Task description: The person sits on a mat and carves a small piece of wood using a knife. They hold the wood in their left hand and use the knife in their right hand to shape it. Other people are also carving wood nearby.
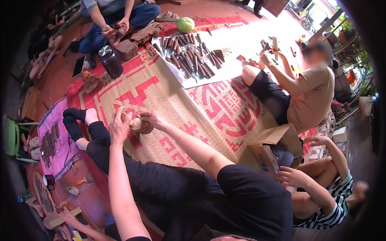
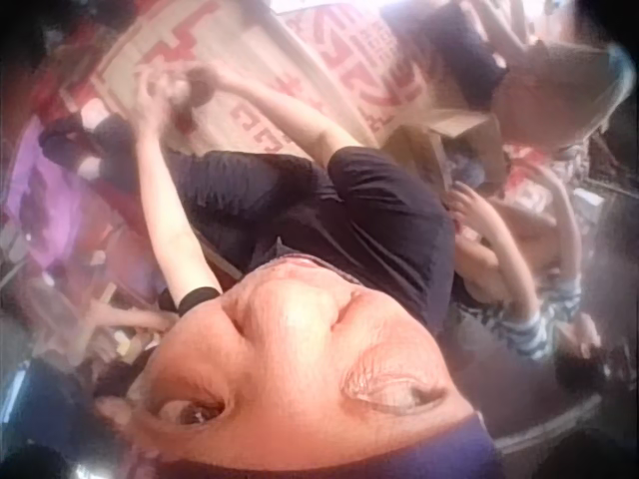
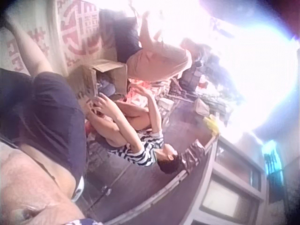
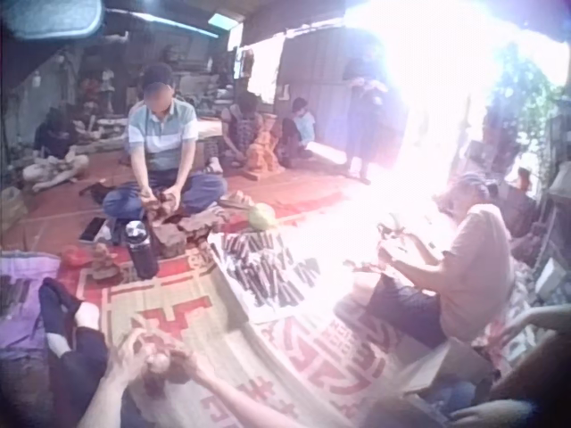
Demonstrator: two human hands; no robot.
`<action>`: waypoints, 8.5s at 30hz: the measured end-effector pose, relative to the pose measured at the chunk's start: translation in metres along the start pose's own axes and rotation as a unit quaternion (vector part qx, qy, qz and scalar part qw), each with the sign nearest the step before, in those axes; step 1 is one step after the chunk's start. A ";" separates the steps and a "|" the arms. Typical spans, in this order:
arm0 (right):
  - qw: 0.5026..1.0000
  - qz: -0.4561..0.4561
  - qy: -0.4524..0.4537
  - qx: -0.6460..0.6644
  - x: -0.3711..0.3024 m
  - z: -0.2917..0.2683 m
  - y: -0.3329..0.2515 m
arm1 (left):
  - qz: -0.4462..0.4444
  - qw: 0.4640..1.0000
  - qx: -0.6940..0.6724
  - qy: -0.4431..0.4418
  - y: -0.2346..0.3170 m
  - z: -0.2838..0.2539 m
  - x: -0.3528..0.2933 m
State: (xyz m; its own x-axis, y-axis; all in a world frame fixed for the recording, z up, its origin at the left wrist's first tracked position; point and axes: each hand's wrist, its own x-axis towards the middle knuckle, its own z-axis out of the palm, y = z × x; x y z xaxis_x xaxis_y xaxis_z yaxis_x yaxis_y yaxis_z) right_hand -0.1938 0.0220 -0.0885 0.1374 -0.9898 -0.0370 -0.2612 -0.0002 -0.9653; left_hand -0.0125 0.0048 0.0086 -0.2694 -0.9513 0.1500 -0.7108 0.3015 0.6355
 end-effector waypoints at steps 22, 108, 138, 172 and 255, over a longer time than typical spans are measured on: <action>0.997 -0.009 0.001 -0.075 0.008 0.001 0.003 | -0.004 1.000 0.011 0.001 -0.004 0.001 0.002; 0.953 -0.001 0.151 -0.263 -0.021 0.046 -0.012 | -0.146 0.987 0.067 0.030 -0.013 0.002 0.008; 0.922 0.016 0.122 -0.367 -0.017 0.036 -0.005 | -0.151 0.986 0.068 0.033 -0.019 0.003 0.008; 0.917 -0.004 0.097 -0.387 -0.021 0.029 -0.009 | -0.094 0.993 0.056 0.047 -0.018 0.004 0.004; 0.988 0.020 0.156 -0.006 -0.030 0.033 -0.047 | -0.098 0.993 0.060 0.037 -0.017 0.005 0.001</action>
State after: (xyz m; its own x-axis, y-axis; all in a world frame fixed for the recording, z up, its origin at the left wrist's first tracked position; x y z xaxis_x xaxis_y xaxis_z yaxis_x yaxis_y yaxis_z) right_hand -0.1543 0.0567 -0.0502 -0.1732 -0.9849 0.0089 -0.2726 0.0393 -0.9613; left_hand -0.0041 -0.0006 -0.0059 -0.0729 -0.9933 0.0895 -0.8180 0.1109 0.5645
